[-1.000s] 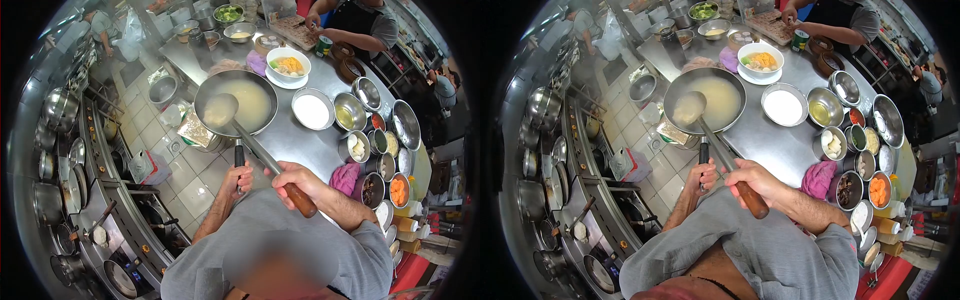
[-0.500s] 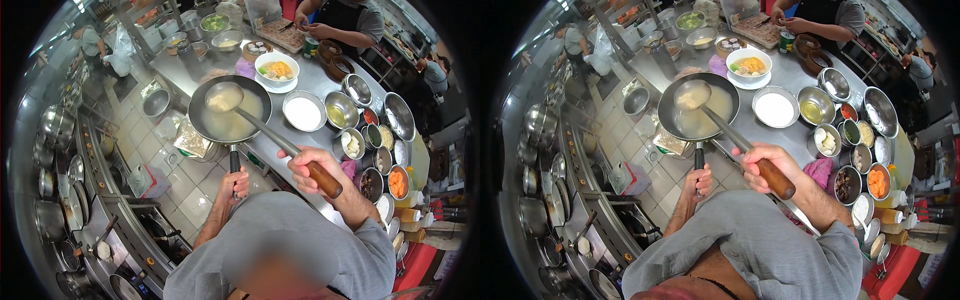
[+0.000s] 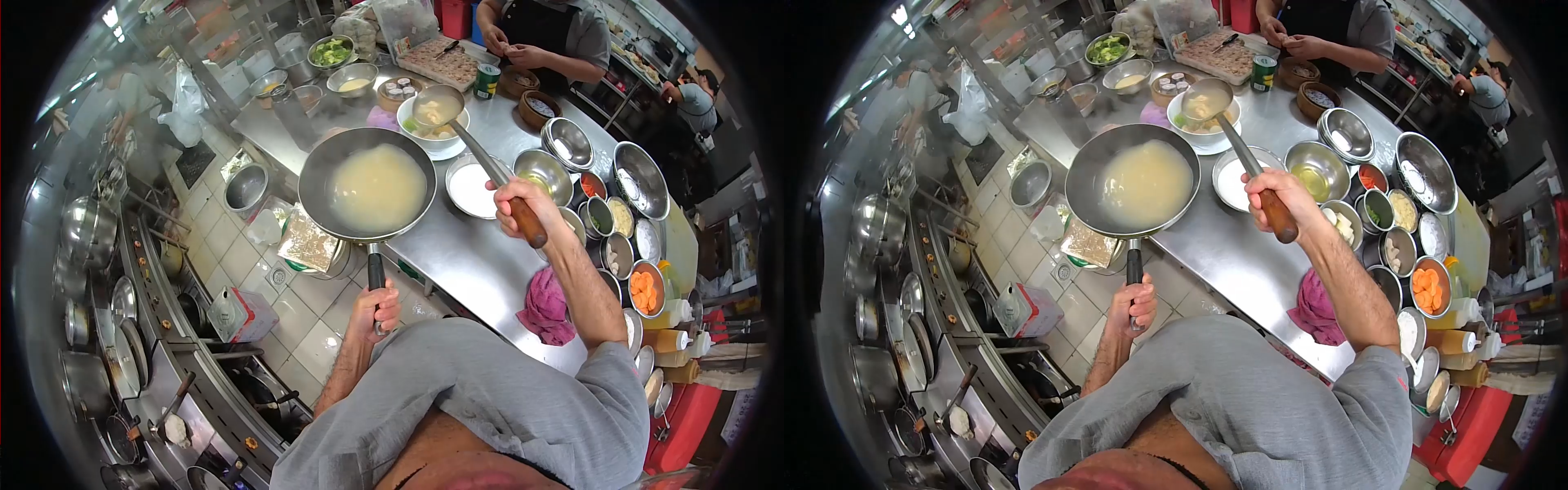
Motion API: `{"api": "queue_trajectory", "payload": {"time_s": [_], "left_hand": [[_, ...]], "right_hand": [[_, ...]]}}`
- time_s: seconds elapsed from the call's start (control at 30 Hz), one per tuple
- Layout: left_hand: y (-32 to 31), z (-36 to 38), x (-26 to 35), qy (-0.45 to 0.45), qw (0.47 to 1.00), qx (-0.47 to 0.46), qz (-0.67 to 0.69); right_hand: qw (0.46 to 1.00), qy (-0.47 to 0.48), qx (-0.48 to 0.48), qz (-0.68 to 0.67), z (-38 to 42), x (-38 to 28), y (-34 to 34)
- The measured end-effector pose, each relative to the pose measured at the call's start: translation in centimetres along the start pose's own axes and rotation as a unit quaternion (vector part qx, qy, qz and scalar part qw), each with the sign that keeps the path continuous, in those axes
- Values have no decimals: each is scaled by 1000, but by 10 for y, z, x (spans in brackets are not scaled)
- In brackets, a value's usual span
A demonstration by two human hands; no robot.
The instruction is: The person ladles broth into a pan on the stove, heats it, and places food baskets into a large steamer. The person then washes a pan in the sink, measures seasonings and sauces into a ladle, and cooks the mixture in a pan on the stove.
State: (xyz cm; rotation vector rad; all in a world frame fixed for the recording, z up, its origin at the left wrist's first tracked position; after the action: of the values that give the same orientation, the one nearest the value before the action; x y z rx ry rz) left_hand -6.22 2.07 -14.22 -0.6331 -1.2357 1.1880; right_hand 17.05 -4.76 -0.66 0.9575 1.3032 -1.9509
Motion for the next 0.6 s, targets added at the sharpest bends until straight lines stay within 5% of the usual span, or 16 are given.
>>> {"api": "queue_trajectory", "payload": {"time_s": [0.33, 0.43, 0.6], "left_hand": [[1, -1, 2, -4, 1000, 28, -7], [1, 0, 4, -6, 999, 33, -17], [0, 2, 7, -14, 999, 29, -25]], "right_hand": [[925, -57, 142, 348, -5, 22, 66], [787, -28, 182, 589, 3, 20, 70], [797, -14, 138, 588, 38, 13, 55]]}}
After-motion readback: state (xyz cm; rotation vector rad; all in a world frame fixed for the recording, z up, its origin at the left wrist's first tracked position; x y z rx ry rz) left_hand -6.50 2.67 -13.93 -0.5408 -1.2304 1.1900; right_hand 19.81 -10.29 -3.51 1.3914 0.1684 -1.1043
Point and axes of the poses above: each hand's wrist, its own z-axis away from the middle knuckle, its own y-axis out of the back of the hand, x = y × z, the point moved 9 cm from there along -z, towards the middle knuckle, and after that the axes turned 10 degrees about -x, right-handed, at the moved point
